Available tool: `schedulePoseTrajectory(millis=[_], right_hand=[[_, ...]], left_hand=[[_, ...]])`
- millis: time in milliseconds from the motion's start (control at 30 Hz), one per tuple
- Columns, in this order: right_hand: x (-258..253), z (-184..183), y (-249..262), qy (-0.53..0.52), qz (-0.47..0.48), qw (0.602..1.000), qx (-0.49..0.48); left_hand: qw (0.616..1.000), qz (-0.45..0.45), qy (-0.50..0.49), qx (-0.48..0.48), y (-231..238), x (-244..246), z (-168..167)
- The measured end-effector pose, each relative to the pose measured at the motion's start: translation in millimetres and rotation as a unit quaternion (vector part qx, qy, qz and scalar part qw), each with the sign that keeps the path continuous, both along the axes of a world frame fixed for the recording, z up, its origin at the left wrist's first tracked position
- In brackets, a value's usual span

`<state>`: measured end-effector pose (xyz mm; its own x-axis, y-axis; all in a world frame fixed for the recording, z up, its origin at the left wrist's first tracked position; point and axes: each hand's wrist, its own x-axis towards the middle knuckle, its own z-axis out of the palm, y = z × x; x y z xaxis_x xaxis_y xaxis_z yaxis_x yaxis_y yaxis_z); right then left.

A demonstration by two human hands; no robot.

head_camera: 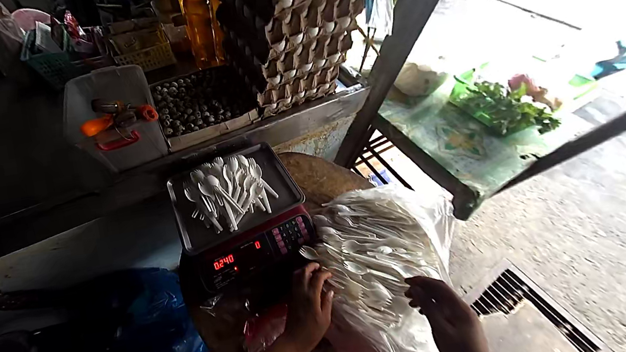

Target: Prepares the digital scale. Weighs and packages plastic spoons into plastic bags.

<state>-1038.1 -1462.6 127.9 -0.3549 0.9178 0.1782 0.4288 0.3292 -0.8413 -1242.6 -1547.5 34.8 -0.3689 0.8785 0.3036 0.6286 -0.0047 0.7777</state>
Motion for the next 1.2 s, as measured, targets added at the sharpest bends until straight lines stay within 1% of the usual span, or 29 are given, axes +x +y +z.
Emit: schedulePoseTrajectory(millis=[100,267,333,433,533,600,667,767,800,833,867,933,1000,1033,1100,1200], right_hand=[[5,-3,-1,0.009,0.001,1.0,0.004],[4,-6,-2,0.039,0.011,0.999,-0.034],[-4,-6,-3,0.037,0.032,0.998,-0.046],[-17,-5,-2,0.023,0.049,0.998,-0.042],[-22,-4,6,-0.008,0.019,0.999,-0.028],[-20,-5,17,-0.024,-0.01,1.0,-0.016],[-19,-5,26,-0.043,-0.027,0.999,0.002],[-27,-8,35,-0.1,-0.015,0.995,0.023],[-30,-9,36,-0.114,-0.006,0.993,0.021],[-33,-9,36,-0.122,0.0,0.992,0.017],[-36,-10,35,-0.121,0.004,0.993,0.014],[-37,-13,31,-0.111,0.003,0.994,0.006],[-34,-18,27,-0.104,0.009,0.995,-0.003],[-32,-21,25,-0.101,0.013,0.995,-0.008],[-23,-28,24,-0.093,0.017,0.996,-0.01],[-6,-38,24,-0.085,0.008,0.996,-0.013]], left_hand=[[0.998,0.019,0.018,-0.057,-23,-14,-7],[0.989,0.07,0.005,-0.128,-55,-38,-26],[0.988,0.082,0.007,-0.132,-61,-43,-31],[0.985,0.131,0.022,-0.11,-63,-51,-31],[0.984,0.15,0.033,-0.089,-59,-59,-22],[0.989,0.125,0.056,-0.06,-48,-57,-18],[0.994,0.077,0.069,-0.036,-29,-51,-11],[0.997,0.003,0.072,-0.022,11,-39,7],[0.997,-0.017,0.064,-0.038,26,-35,14],[0.996,-0.028,0.043,-0.075,41,-33,20],[0.991,-0.033,0.005,-0.133,55,-33,27],[0.967,-0.026,-0.087,-0.236,81,-38,28],[0.944,-0.021,-0.156,-0.291,98,-45,22],[0.94,-0.027,-0.168,-0.296,101,-48,21],[0.946,-0.052,-0.158,-0.277,102,-49,26],[0.97,-0.101,-0.098,-0.197,93,-46,52]])
